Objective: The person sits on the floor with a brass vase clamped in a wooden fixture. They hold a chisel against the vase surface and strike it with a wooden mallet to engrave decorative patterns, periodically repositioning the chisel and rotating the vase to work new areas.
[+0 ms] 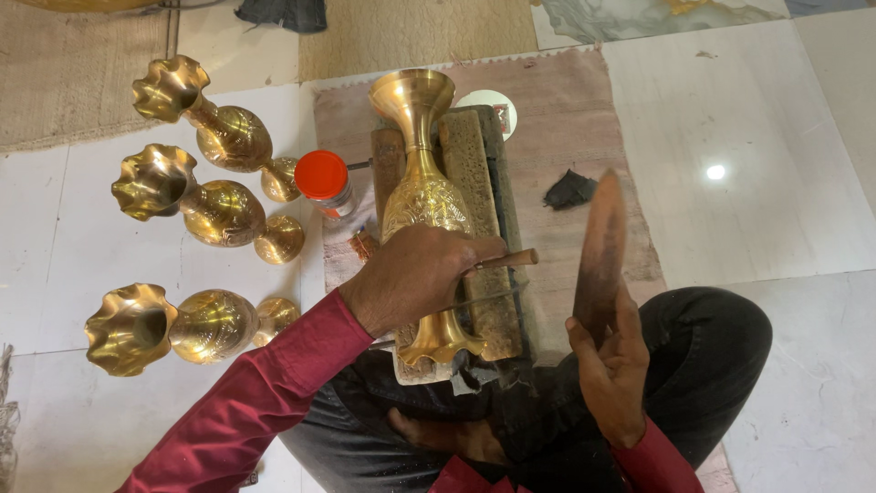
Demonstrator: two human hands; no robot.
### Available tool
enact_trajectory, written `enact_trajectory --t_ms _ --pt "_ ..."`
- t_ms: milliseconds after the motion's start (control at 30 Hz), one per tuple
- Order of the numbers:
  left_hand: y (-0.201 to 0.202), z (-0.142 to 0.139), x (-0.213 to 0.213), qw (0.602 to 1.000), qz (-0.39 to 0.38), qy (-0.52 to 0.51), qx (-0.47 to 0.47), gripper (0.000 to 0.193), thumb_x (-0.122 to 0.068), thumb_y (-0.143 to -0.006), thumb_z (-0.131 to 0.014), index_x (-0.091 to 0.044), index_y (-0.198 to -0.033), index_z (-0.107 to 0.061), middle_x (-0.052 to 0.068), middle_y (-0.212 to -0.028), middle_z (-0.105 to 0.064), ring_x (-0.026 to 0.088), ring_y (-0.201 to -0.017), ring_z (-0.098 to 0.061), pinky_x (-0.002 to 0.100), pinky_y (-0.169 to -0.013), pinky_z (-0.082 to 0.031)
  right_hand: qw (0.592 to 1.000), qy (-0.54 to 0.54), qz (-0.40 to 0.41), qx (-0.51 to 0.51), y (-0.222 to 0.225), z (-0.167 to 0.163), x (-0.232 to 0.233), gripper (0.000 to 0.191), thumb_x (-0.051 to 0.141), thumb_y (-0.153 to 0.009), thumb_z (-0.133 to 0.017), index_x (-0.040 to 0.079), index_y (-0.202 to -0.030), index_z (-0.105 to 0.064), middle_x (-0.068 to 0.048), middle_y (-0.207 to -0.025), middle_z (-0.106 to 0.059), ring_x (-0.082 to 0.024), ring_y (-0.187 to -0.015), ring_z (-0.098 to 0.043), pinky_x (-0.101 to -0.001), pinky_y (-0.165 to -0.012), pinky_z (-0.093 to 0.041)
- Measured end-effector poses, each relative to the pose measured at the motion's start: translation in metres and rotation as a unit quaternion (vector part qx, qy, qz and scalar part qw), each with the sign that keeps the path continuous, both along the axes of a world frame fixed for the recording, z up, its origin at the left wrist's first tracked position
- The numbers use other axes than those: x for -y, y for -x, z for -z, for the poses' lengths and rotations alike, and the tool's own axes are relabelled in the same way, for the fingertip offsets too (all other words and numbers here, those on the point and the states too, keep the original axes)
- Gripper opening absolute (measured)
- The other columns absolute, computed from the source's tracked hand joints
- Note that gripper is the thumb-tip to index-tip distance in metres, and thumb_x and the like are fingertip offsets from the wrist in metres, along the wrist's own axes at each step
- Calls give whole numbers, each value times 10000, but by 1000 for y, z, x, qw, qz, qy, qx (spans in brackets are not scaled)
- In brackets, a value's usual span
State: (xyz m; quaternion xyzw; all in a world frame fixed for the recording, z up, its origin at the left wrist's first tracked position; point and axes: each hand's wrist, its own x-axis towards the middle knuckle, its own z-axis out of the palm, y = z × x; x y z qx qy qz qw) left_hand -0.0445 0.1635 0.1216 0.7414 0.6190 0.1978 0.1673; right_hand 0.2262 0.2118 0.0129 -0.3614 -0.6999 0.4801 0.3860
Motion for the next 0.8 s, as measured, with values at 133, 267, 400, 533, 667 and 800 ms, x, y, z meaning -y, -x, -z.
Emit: enact_trajectory --t_ms 133,267,400,533,667,800 --pt "-1 1 -2 1000 4 -5 -15 422 -98 -804 -772 -163 -1214 -694 149 -750 -735 316 -680 -747 461 -641 -600 982 -93 11 163 -1 -6 1 630 -39 -924 -625 42 -1530 -477 -148 -1344 -557 -232 -1234 -606 -365 -965 -549" --pt "-1 2 -5 1000 1 14 -28 509 -62 -766 -756 -161 -1259 -680 156 -758 -733 331 -696 -738 480 -654 -589 999 -18 -7 27 0 -10 1 637 -35 -947 -612 40 -1549 -416 -169 -1425 -523 -268 -1336 -522 -379 -1057 -468" --pt "-3 5 -11 997 9 52 -60 540 10 -786 -688 -185 -1289 -670 140 -737 -726 324 -708 -740 482 -649 -584 990 -71 38 113 -5 -8 1 586 -39 -913 -645 40 -1475 -500 -151 -1245 -551 -253 -1142 -596 -353 -923 -518" --pt "-5 9 -16 993 28 55 -96 574 20 -781 -678 -208 -1307 -662 134 -736 -719 326 -717 -741 485 -642 -588 983 -96 41 147 -9 -4 5 470 -42 -912 -671 30 -1361 -552 -126 -1170 -563 -244 -1066 -602 -348 -887 -504" --pt "-5 7 -21 990 30 83 -112 600 24 -800 -672 -259 -1328 -654 115 -743 -732 309 -727 -747 472 -648 -598 991 -73 76 83 -7 -3 14 651 -49 -907 -630 18 -1525 -436 -151 -1305 -519 -259 -1199 -558 -356 -965 -486" --pt "-2 5 -20 993 54 56 -92 476 -71 -829 -716 -260 -1264 -680 100 -786 -744 309 -756 -745 489 -642 -583 990 -41 55 126 -6 -6 18 681 -42 -894 -626 40 -1538 -422 -160 -1308 -526 -256 -1185 -572 -365 -929 -500"
